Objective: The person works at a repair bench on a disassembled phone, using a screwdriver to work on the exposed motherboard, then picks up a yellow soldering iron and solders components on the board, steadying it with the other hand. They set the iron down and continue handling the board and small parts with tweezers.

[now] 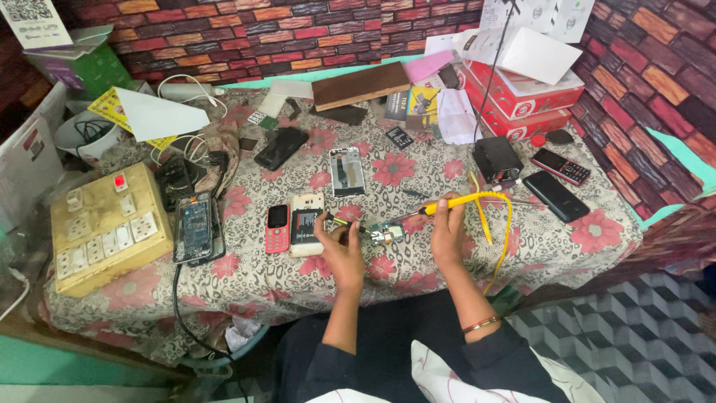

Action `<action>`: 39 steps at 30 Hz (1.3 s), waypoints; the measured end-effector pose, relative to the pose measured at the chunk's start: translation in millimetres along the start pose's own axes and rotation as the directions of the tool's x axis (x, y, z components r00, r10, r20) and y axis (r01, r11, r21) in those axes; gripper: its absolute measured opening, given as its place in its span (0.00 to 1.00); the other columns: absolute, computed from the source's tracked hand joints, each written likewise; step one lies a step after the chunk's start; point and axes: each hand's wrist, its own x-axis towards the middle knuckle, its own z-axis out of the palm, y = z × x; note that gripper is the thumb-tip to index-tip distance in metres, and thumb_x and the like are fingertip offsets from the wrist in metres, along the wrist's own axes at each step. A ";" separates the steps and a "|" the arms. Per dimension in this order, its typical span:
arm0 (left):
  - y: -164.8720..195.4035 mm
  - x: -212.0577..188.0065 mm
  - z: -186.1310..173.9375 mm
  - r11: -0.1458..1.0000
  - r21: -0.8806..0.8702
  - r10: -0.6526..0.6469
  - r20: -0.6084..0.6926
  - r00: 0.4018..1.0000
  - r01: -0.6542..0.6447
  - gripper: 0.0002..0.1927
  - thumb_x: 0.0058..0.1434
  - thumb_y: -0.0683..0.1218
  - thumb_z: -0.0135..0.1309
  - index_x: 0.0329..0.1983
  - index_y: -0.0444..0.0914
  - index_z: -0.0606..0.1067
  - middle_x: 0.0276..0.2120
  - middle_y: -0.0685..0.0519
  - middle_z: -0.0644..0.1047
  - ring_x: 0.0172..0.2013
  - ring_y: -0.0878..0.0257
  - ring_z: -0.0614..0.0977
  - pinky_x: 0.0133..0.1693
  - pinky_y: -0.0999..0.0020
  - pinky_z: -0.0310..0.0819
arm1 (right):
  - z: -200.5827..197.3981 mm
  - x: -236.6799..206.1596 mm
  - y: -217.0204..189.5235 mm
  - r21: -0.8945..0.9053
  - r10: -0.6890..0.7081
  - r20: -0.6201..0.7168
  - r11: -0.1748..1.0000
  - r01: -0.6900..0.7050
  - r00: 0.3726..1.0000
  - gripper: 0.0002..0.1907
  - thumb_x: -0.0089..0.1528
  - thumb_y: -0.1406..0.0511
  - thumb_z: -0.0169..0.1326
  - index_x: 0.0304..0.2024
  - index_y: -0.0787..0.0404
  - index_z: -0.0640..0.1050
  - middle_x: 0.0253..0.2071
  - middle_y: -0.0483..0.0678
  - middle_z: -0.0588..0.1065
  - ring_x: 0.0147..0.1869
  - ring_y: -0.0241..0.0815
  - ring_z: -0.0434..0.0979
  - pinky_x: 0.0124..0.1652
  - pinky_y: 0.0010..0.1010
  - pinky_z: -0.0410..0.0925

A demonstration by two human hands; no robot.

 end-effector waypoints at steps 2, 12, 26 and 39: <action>-1.7 -1.0 0.3 1.000 0.005 0.026 0.006 1.000 -0.026 0.35 0.63 0.43 0.62 0.68 0.40 0.58 0.33 0.47 0.81 0.34 0.60 0.80 0.41 0.65 0.74 | -1.4 0.1 2.4 -0.032 0.007 0.005 0.999 -0.007 1.000 0.14 0.75 0.58 0.40 0.54 0.62 0.64 0.41 0.48 0.74 0.40 0.35 0.69 0.42 0.30 0.67; -6.7 -4.6 0.4 0.986 0.070 0.147 0.050 0.988 -0.150 0.45 0.59 0.43 0.64 0.74 0.38 0.52 0.38 0.46 0.80 0.38 0.56 0.82 0.44 0.61 0.76 | -2.3 1.2 9.4 -0.040 -0.011 -0.014 0.999 0.010 1.000 0.14 0.75 0.58 0.40 0.54 0.62 0.65 0.39 0.47 0.74 0.39 0.33 0.68 0.41 0.28 0.65; -2.7 -6.1 1.5 0.992 0.077 0.101 0.046 0.994 -0.104 0.43 0.62 0.42 0.62 0.75 0.40 0.51 0.38 0.46 0.80 0.39 0.55 0.82 0.45 0.61 0.76 | -0.6 1.1 1.1 0.110 0.005 0.032 0.994 -0.008 0.999 0.15 0.75 0.58 0.39 0.55 0.64 0.63 0.40 0.51 0.73 0.36 0.39 0.78 0.38 0.32 0.74; -3.9 -7.2 1.1 0.987 0.100 0.121 0.044 0.992 -0.125 0.44 0.62 0.42 0.62 0.76 0.40 0.51 0.39 0.45 0.80 0.39 0.54 0.82 0.44 0.61 0.75 | -0.8 1.6 -0.8 0.123 0.033 0.016 0.992 -0.035 0.999 0.15 0.74 0.58 0.39 0.55 0.64 0.63 0.37 0.52 0.74 0.30 0.40 0.76 0.34 0.31 0.72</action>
